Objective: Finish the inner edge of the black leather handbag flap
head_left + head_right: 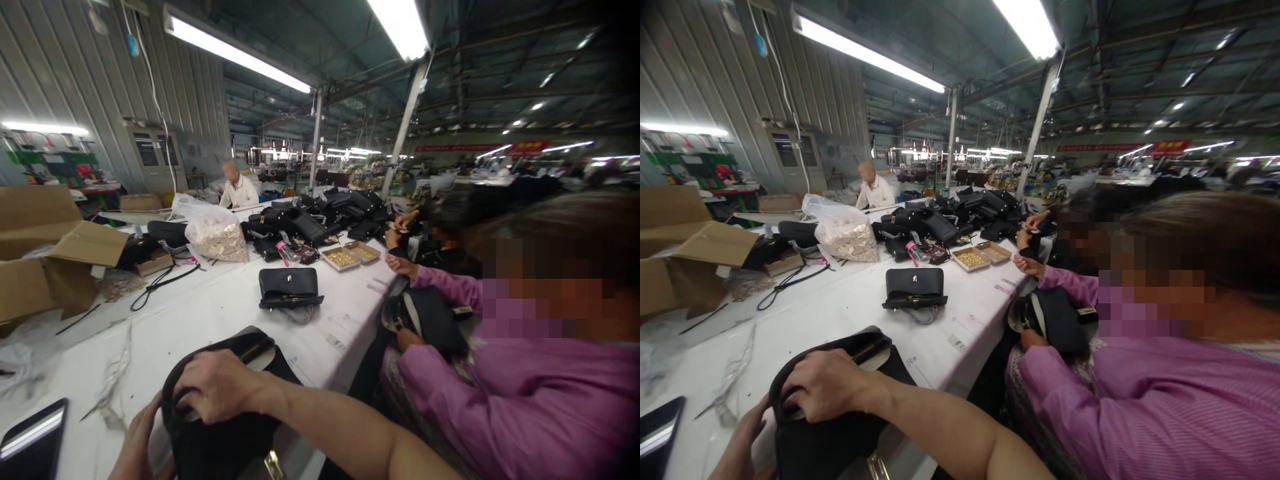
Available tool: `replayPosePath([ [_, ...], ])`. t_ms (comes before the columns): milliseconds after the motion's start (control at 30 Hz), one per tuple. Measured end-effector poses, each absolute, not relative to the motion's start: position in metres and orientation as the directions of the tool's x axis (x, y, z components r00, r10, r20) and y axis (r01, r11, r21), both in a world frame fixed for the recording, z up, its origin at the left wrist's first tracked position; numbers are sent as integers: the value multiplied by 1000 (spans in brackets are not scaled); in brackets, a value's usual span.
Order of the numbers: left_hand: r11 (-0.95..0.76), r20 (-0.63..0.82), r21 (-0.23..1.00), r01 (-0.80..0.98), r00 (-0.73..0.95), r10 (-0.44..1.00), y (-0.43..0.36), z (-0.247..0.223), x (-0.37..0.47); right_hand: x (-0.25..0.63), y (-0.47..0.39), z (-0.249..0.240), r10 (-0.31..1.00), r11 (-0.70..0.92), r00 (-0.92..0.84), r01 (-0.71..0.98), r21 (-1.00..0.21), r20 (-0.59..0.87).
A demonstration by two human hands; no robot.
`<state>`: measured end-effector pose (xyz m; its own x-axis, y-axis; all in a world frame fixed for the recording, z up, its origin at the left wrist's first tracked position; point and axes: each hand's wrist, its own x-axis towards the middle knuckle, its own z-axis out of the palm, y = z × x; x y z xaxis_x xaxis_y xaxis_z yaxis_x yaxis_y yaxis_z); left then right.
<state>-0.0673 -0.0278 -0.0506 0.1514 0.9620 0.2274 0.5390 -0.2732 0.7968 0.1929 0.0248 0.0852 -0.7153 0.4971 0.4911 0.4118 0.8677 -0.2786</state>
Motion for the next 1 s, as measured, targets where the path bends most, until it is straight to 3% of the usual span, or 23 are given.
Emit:
replayPosePath([
  [200, -102, 159, 782, 615, -40, 986, -27, -24, -40, 194, 30, 90, 535, 837, -711, 375, -397, 457],
  [300, -139, 205, 780, 610, -39, 978, -31, -15, -31, 210, 33, 110, 488, 847, -754, 287, -448, 440],
  [367, -167, 214, 817, 552, -21, 977, -33, -15, -30, 227, 34, 129, 542, 813, -754, 359, -458, 371],
  [433, -164, 208, 833, 528, -23, 978, -35, -16, -30, 246, 34, 145, 634, 756, -736, 526, -389, 236],
  [500, -179, 219, 826, 535, -11, 976, -37, -15, -29, 263, 34, 155, 678, 730, -725, 648, -216, 119],
  [567, -169, 197, 814, 555, 9, 980, -39, -10, -28, 276, 36, 159, 685, 728, -727, 685, -27, 45],
  [633, -138, 153, 790, 597, 27, 988, -38, -4, -29, 284, 42, 160, 684, 727, -729, 681, 82, -14],
  [767, -150, 133, 741, 655, 76, 988, -37, 8, -32, 288, 58, 161, 723, 688, -688, 709, 152, -65],
  [1000, -193, 145, 791, 581, 128, 981, -40, 4, -36, 292, 70, 144, 756, 643, -653, 755, 125, 53],
])
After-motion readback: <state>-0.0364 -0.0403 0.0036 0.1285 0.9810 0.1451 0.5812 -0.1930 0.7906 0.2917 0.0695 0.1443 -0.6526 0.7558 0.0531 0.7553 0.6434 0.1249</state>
